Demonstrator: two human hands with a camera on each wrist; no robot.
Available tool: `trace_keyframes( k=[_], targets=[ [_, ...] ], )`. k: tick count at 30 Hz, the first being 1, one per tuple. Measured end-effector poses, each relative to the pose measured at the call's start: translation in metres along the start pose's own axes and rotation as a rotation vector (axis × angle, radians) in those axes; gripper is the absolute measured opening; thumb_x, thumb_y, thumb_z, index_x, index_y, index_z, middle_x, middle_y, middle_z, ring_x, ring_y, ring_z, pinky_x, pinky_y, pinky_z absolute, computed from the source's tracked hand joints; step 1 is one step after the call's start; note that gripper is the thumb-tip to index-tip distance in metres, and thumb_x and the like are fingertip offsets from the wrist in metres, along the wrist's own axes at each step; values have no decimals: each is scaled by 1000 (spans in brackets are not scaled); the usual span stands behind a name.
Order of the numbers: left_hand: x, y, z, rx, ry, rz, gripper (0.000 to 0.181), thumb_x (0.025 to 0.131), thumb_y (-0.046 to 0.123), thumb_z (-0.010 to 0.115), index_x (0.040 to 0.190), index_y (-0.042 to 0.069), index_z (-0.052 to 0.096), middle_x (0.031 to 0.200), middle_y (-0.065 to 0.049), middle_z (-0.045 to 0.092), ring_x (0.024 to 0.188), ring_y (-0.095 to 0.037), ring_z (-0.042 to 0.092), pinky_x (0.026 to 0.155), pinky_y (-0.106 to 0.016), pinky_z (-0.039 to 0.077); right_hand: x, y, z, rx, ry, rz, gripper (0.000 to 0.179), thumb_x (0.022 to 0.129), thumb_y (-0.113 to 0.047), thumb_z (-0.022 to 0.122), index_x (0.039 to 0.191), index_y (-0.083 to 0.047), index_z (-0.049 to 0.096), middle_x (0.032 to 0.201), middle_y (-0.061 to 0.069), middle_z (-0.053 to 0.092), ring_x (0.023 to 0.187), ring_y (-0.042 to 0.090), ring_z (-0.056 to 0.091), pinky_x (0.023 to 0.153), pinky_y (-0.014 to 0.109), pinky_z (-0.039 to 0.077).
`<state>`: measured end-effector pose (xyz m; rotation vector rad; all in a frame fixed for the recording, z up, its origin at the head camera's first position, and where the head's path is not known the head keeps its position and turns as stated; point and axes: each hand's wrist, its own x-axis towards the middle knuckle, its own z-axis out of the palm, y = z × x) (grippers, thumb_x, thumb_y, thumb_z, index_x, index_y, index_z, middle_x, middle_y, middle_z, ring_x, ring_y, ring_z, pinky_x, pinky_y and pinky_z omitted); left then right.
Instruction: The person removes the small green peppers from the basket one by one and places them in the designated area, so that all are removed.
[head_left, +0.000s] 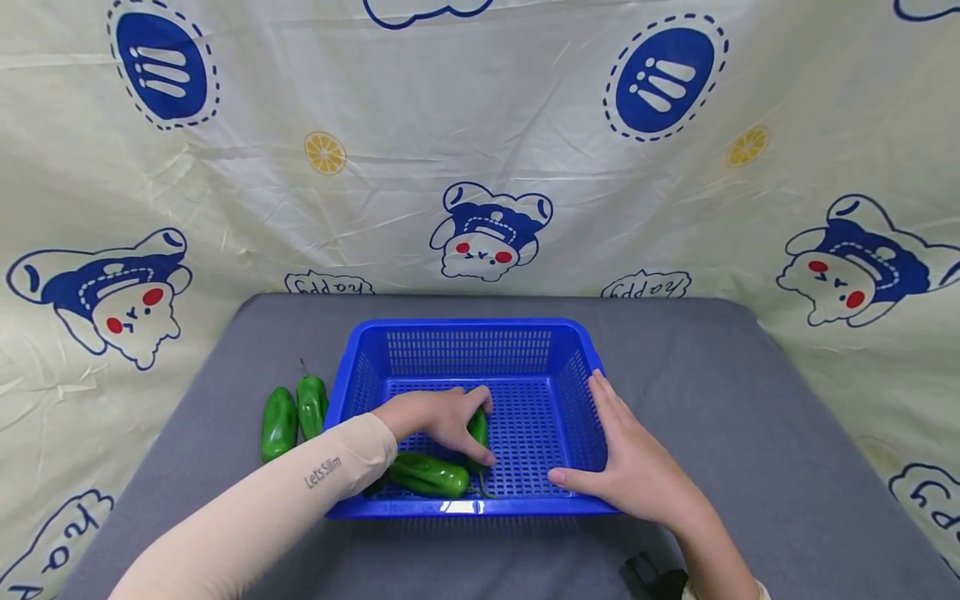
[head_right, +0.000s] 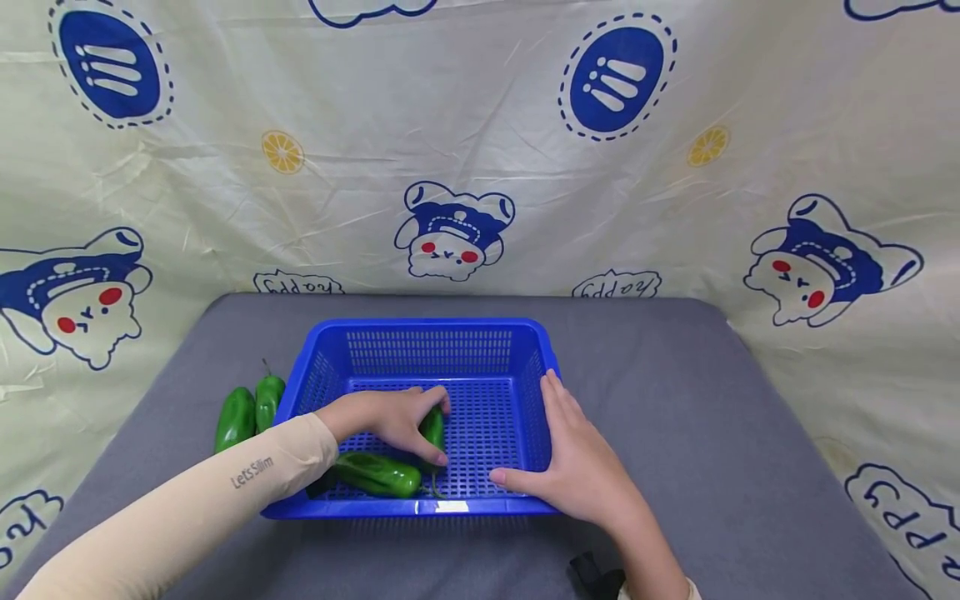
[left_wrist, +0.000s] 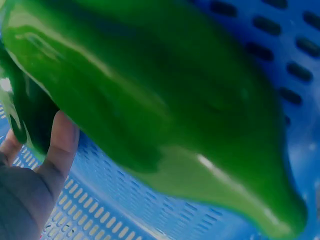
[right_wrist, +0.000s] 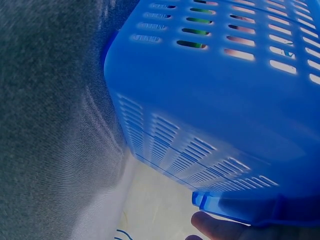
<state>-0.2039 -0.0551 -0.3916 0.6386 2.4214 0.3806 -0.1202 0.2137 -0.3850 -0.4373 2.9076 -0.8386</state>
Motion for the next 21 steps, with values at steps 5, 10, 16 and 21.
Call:
trace_keyframes(
  k=[5, 10, 16, 21],
  targets=[
    [2, 2, 2, -83, 50, 57, 71, 77, 40, 84, 129, 21, 39, 107, -6, 47, 92, -18, 54, 80, -33, 47, 0, 0, 1, -4, -1, 1, 126, 75, -69, 72, 160, -12, -2, 168, 13, 1, 150, 47, 15, 106, 75, 29],
    [5, 2, 3, -105, 109, 113, 72, 74, 24, 86, 127, 18, 38, 110, -8, 45, 93, -18, 53, 79, -31, 50, 0, 1, 2, -11, 4, -7, 127, 75, -69, 72, 160, -12, -2, 168, 13, 1, 150, 46, 15, 105, 75, 29],
    [1, 1, -5, -157, 200, 200, 71, 73, 18, 84, 128, 19, 39, 111, -8, 46, 95, -18, 52, 76, -26, 52, 0, 1, 2, -15, 8, -9, 127, 75, -70, 72, 160, -12, -2, 168, 13, 1, 151, 46, 14, 106, 75, 29],
    [-12, -3, -24, -276, 251, 289, 70, 77, 15, 83, 131, 19, 39, 120, -11, 45, 101, -20, 54, 80, -27, 55, 0, 2, 2, -6, 4, -3, 127, 75, -70, 72, 160, -12, -2, 168, 13, 0, 150, 47, 14, 105, 76, 29]
  ],
)
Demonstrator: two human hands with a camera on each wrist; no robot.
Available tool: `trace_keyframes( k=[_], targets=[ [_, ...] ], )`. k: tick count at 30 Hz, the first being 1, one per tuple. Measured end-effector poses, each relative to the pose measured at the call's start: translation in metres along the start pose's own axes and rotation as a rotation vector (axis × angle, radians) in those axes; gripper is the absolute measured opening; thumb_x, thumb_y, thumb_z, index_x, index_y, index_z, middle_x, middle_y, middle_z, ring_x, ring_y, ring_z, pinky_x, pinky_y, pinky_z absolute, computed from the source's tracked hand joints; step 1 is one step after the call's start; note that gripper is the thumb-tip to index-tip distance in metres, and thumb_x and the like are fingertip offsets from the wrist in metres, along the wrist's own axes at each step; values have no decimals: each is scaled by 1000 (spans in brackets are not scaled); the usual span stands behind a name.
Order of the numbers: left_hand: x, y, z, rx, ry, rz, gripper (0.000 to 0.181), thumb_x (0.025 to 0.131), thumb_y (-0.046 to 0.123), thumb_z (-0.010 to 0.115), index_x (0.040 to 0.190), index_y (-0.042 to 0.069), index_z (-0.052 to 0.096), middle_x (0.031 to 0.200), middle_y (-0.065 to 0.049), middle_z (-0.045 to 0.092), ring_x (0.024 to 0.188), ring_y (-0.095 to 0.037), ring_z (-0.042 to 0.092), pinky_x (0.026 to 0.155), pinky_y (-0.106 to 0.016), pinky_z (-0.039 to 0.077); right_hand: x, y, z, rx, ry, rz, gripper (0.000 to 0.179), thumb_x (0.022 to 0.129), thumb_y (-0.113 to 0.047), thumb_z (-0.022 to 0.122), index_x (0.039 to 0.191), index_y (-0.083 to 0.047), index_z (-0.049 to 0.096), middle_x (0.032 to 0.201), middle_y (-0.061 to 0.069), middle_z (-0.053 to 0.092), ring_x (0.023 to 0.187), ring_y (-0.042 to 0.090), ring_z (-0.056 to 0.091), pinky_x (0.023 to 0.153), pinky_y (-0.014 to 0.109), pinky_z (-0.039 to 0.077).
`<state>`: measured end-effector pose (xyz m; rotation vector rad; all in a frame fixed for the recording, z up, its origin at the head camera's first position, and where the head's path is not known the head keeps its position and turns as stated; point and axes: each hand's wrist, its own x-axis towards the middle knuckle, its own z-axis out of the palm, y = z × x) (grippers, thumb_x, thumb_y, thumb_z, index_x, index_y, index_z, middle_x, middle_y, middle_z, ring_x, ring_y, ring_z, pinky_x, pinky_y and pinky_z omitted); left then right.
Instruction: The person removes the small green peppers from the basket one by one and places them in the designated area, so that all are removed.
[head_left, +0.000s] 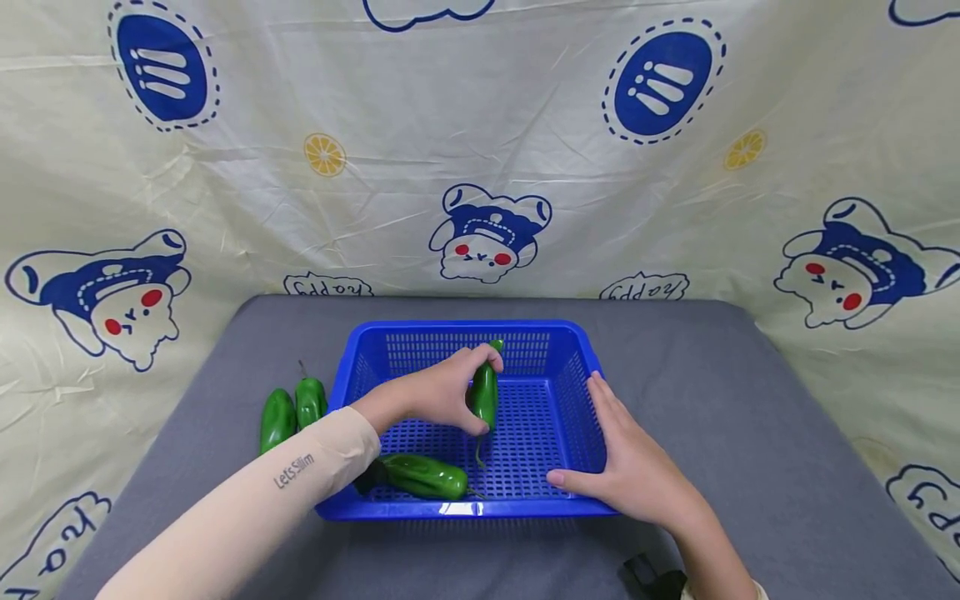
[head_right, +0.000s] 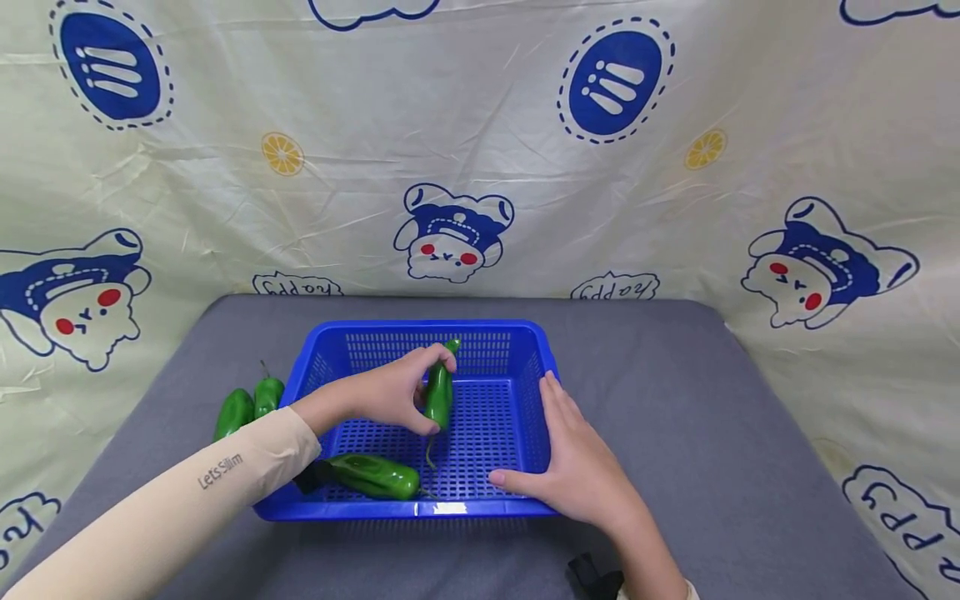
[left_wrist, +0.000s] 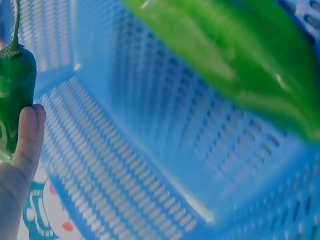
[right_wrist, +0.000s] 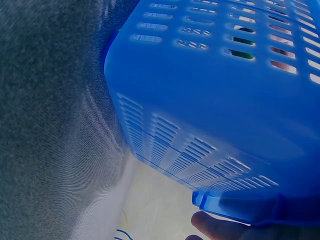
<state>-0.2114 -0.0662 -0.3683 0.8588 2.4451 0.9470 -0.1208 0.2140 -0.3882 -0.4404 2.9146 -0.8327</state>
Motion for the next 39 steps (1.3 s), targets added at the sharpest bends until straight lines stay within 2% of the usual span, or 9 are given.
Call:
trace_keyframes(
  k=[4, 6, 9, 15, 25, 30, 34, 39],
  targets=[
    [-15, 0, -20, -125, 35, 12, 72, 78, 9, 81, 135, 16, 36, 130, -15, 41, 97, -23, 63, 79, -28, 58, 1, 2, 1, 2, -2, 2, 129, 73, -71, 72, 160, -13, -3, 168, 12, 0, 151, 46, 13, 106, 75, 27],
    [-24, -3, -29, -163, 48, -2, 73, 80, 7, 80, 136, 18, 35, 133, -15, 40, 95, -22, 65, 78, -29, 59, 1, 2, 2, -2, -2, 3, 129, 73, -72, 72, 160, -13, -3, 168, 11, 0, 151, 45, 13, 107, 74, 27],
    [-41, -6, -42, -193, 65, -14, 75, 81, 7, 79, 138, 20, 32, 135, -14, 40, 96, -22, 67, 77, -31, 60, 1, 3, 2, -6, -3, 5, 129, 73, -73, 71, 160, -14, -3, 168, 11, 0, 152, 44, 13, 107, 74, 27],
    [-75, -11, -66, -245, 145, -13, 76, 81, 7, 79, 139, 20, 31, 135, -16, 39, 94, -25, 66, 78, -36, 58, 0, 3, 2, -10, -10, 9, 128, 74, -74, 70, 160, -14, -4, 168, 10, -1, 152, 44, 12, 107, 74, 27],
    [-123, -41, -79, -238, 266, -61, 78, 79, 7, 81, 140, 16, 33, 136, -20, 38, 93, -26, 64, 82, -36, 55, 1, 2, 1, -4, -17, 21, 128, 75, -72, 70, 160, -13, -4, 168, 12, -2, 151, 46, 12, 105, 76, 27],
    [-145, -49, -89, -238, 303, -71, 79, 80, 6, 80, 141, 11, 31, 132, -22, 41, 93, -27, 65, 81, -31, 57, 1, 1, 0, -9, -15, 19, 128, 75, -72, 70, 160, -13, -4, 168, 12, -1, 151, 45, 12, 106, 75, 27],
    [-157, -55, -94, -214, 310, -102, 79, 81, 5, 80, 142, 9, 30, 133, -24, 40, 91, -26, 65, 78, -30, 57, 1, 0, -1, -9, -12, 16, 128, 75, -72, 71, 160, -13, -4, 168, 12, -1, 151, 45, 12, 106, 75, 26],
    [-165, -70, -95, -218, 279, -160, 80, 81, 3, 77, 143, 7, 26, 134, -28, 35, 91, -25, 68, 75, -34, 59, 2, -2, -1, -14, -4, 7, 127, 75, -70, 71, 160, -13, -3, 168, 13, 0, 151, 46, 13, 106, 75, 27]
  ],
)
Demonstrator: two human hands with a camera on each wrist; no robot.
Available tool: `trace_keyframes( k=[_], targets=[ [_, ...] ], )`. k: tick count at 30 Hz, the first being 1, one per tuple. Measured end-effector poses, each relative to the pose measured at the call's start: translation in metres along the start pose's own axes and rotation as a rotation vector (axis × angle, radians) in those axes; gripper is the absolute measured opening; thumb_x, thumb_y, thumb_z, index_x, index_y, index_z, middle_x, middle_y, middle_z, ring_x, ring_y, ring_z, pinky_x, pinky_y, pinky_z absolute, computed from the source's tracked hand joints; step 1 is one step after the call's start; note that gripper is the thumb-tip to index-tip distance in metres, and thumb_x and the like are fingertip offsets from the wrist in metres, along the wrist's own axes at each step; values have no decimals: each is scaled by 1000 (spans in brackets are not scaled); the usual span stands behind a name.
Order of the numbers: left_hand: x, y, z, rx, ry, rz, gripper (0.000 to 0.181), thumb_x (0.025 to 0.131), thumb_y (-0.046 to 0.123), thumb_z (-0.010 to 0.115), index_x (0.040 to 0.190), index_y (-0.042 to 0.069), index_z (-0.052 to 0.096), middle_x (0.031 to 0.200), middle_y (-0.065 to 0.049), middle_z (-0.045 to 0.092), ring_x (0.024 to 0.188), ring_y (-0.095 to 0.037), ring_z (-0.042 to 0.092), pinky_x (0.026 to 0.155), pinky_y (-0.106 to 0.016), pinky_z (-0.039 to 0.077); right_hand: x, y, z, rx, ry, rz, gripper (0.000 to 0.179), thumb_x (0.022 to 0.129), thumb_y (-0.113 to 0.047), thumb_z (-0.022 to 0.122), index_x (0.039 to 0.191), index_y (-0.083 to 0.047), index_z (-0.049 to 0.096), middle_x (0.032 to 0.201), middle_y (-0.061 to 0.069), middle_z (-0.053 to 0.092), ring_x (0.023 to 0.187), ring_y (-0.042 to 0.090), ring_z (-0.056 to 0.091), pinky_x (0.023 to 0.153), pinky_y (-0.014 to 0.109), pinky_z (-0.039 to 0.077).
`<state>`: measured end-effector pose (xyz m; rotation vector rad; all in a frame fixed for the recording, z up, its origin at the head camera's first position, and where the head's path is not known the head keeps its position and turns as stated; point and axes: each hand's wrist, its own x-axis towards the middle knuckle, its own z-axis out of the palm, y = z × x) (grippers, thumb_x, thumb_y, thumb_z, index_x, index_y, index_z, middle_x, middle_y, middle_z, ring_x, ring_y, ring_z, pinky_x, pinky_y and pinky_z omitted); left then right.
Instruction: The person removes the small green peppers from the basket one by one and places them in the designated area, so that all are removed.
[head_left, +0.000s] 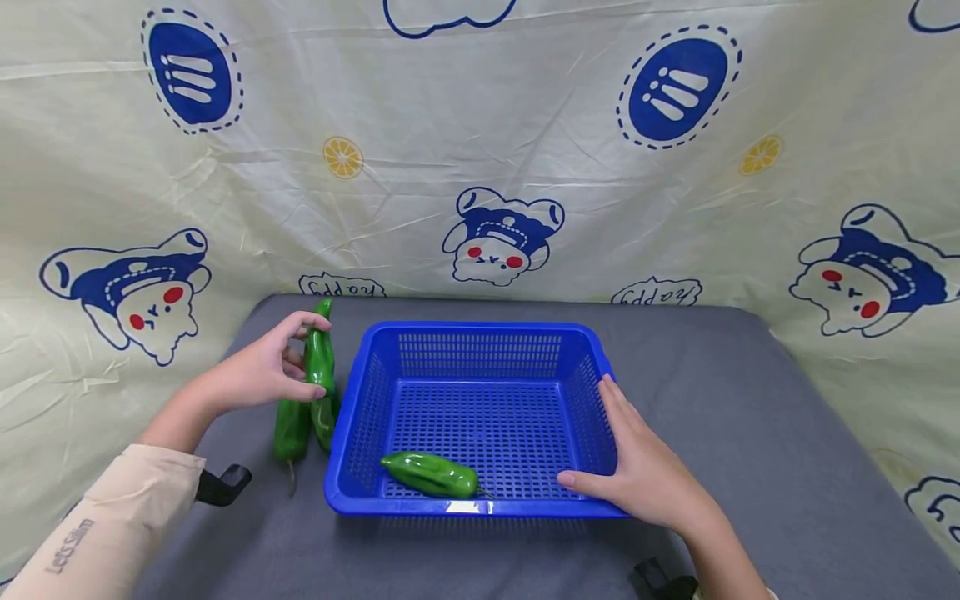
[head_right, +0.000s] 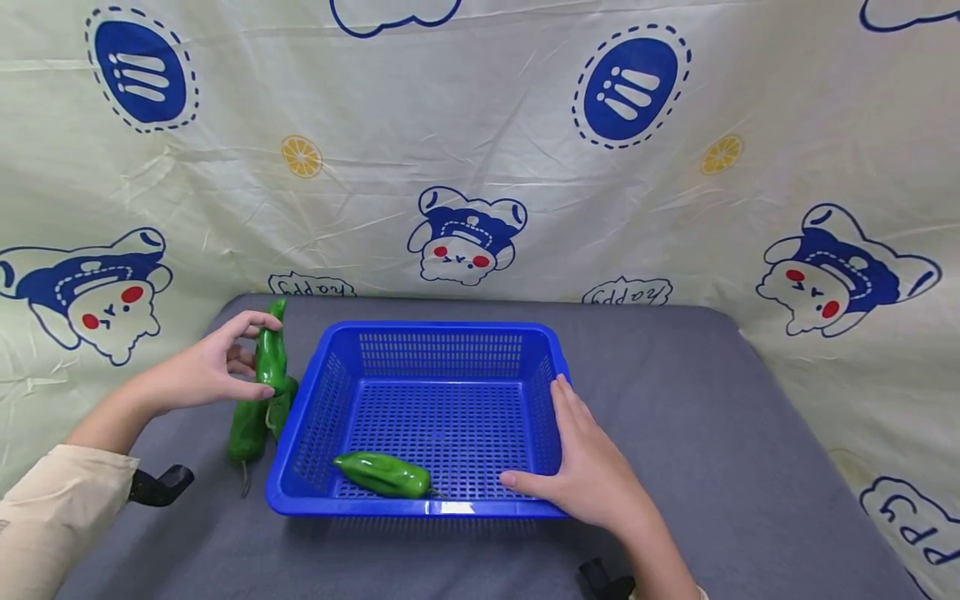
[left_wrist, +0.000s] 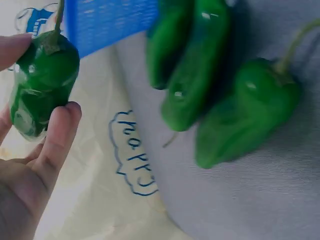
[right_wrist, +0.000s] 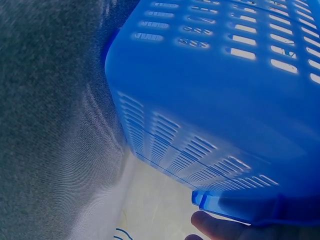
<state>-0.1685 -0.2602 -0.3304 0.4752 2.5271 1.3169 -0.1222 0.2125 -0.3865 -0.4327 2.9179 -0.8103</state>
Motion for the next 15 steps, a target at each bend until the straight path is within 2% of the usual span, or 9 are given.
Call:
trace_keyframes(
  k=[4, 9, 13, 15],
  targets=[
    [1, -18, 5, -30, -54, -26, 80, 81, 2, 76, 143, 4, 26, 130, -29, 37, 88, -24, 69, 74, -36, 60, 0, 2, 2, 3, -3, 0, 127, 75, -71, 71, 160, -14, -4, 168, 13, 0, 151, 46, 13, 106, 75, 26],
    [6, -35, 18, -34, -136, -31, 77, 80, 3, 77, 141, 2, 30, 121, -28, 43, 79, -22, 69, 69, -34, 58, 1, 4, 3, 2, -3, -2, 128, 74, -72, 71, 160, -14, -4, 168, 11, -1, 151, 46, 13, 107, 75, 26],
    [9, -40, 31, 62, -178, -35, 75, 78, 7, 78, 139, 3, 37, 115, -23, 48, 70, -18, 65, 63, -30, 55, 1, 3, 3, 0, -2, 4, 128, 74, -73, 71, 160, -14, -4, 168, 12, -1, 151, 46, 13, 107, 75, 26],
    [9, -40, 36, 153, -173, -39, 80, 75, 15, 82, 142, 5, 39, 114, -21, 48, 75, -17, 60, 65, -29, 52, 1, 3, 3, 0, -1, 4, 128, 74, -72, 71, 160, -14, -4, 168, 12, -1, 151, 46, 13, 106, 76, 26]
  ],
)
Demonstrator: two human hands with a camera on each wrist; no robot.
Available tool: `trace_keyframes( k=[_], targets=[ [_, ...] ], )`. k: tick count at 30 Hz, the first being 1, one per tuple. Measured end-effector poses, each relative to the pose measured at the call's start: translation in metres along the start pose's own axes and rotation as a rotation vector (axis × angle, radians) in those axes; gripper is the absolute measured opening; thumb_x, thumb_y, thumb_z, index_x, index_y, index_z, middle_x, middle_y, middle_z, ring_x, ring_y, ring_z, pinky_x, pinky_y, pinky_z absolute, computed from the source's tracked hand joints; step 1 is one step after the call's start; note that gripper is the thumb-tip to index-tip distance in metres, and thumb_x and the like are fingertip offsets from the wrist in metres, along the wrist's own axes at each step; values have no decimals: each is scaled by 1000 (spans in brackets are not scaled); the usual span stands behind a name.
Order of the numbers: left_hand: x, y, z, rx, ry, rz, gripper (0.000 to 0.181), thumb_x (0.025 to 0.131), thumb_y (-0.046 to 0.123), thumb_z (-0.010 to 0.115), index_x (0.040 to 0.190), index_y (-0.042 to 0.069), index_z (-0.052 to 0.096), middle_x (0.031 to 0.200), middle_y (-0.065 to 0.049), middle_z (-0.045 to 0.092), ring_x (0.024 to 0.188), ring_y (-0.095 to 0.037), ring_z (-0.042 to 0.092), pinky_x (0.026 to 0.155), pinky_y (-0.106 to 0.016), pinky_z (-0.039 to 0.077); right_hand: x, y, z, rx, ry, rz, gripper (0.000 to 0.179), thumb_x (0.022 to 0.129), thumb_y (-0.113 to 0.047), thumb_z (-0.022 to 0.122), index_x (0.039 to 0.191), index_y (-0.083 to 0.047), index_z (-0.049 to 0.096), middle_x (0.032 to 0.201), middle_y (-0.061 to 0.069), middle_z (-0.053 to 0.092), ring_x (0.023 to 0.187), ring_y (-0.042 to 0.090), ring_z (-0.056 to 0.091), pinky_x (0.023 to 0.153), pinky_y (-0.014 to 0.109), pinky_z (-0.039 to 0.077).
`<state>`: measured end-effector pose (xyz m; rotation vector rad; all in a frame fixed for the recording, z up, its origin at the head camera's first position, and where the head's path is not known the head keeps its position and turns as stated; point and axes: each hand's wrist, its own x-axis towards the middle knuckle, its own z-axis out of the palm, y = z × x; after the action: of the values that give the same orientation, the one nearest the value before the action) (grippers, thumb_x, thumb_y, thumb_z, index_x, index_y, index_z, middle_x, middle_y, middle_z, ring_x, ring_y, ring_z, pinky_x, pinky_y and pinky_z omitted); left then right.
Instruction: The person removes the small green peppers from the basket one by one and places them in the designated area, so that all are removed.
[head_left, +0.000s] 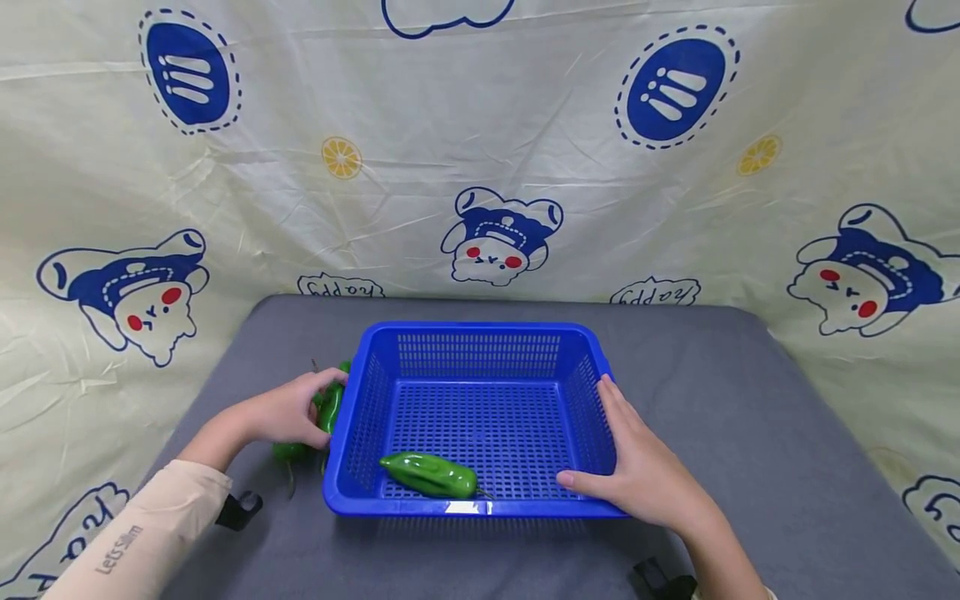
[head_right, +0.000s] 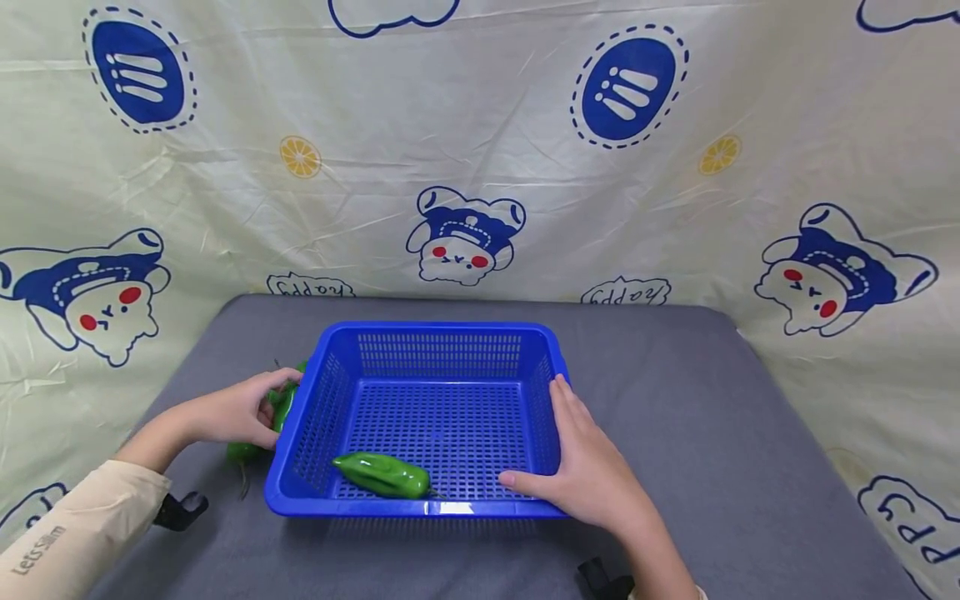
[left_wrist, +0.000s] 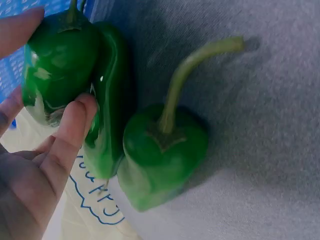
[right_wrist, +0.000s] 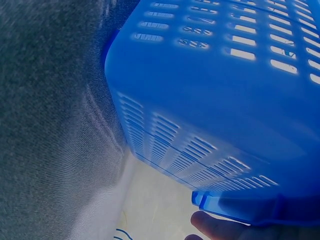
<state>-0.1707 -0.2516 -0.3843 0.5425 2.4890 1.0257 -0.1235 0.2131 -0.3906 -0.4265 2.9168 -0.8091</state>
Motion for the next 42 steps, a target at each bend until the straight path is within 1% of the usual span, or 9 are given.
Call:
trace_keyframes(
  k=[5, 10, 14, 18, 21, 27, 34, 38, 42],
  targets=[
    [3, 6, 9, 154, 17, -17, 95, 69, 34, 88, 148, 11, 40, 113, -15, 48, 92, -24, 48, 74, -33, 45, 0, 0, 0, 5, 1, -1, 128, 74, -72, 71, 160, -15, -4, 168, 11, -1, 151, 46, 13, 105, 76, 27],
    [6, 10, 16, 255, 24, -27, 93, 71, 42, 87, 147, 12, 44, 116, -15, 51, 105, -29, 48, 83, -44, 47, 0, 1, 1, 7, 1, -3, 128, 74, -72, 71, 160, -15, -4, 168, 10, -1, 151, 45, 13, 105, 76, 27],
    [5, 12, 19, 302, 10, -53, 87, 72, 39, 87, 145, 12, 46, 121, -19, 50, 110, -32, 50, 90, -51, 48, 0, 1, 1, 13, 2, -1, 128, 73, -72, 72, 160, -15, -3, 168, 10, -1, 151, 46, 13, 105, 77, 27],
    [0, 13, 18, 280, -14, -84, 95, 71, 38, 88, 150, 14, 41, 121, -17, 48, 105, -29, 50, 85, -46, 49, -1, 1, 1, 14, 4, 2, 128, 73, -72, 72, 160, -15, -3, 168, 10, 0, 151, 46, 14, 104, 77, 27],
    [-5, 12, 15, 249, -3, -102, 101, 72, 37, 88, 154, 11, 35, 121, -19, 47, 98, -25, 51, 78, -39, 49, -1, 1, 1, 17, 5, 0, 128, 73, -72, 72, 160, -15, -3, 168, 10, 0, 151, 45, 14, 105, 77, 27],
    [-17, 9, 6, 175, 36, -131, 94, 74, 29, 87, 151, 9, 38, 124, -24, 46, 90, -20, 56, 71, -33, 50, -1, 1, 1, 20, 6, -3, 129, 73, -72, 72, 160, -14, -3, 168, 11, 0, 151, 46, 14, 105, 76, 26],
    [-24, 15, -16, 185, 108, -59, 84, 78, 20, 85, 148, 7, 40, 121, -24, 55, 95, -25, 62, 78, -40, 54, -1, 1, -1, 14, 12, -13, 129, 73, -72, 72, 160, -13, -2, 168, 11, 1, 151, 45, 14, 107, 75, 27],
    [-24, 30, -27, 203, 205, -12, 78, 82, 21, 82, 147, 9, 41, 120, -21, 59, 101, -29, 64, 84, -48, 56, -2, 0, -2, 19, 15, -15, 128, 74, -70, 73, 160, -13, -2, 168, 12, 2, 151, 46, 14, 106, 76, 27],
    [-20, 46, -31, 201, 293, 40, 69, 84, 20, 79, 144, 12, 45, 115, -14, 63, 105, -28, 63, 93, -51, 53, -3, 0, -2, 22, 15, -19, 126, 75, -68, 73, 160, -13, -1, 168, 12, 2, 151, 46, 15, 105, 75, 28]
  ],
)
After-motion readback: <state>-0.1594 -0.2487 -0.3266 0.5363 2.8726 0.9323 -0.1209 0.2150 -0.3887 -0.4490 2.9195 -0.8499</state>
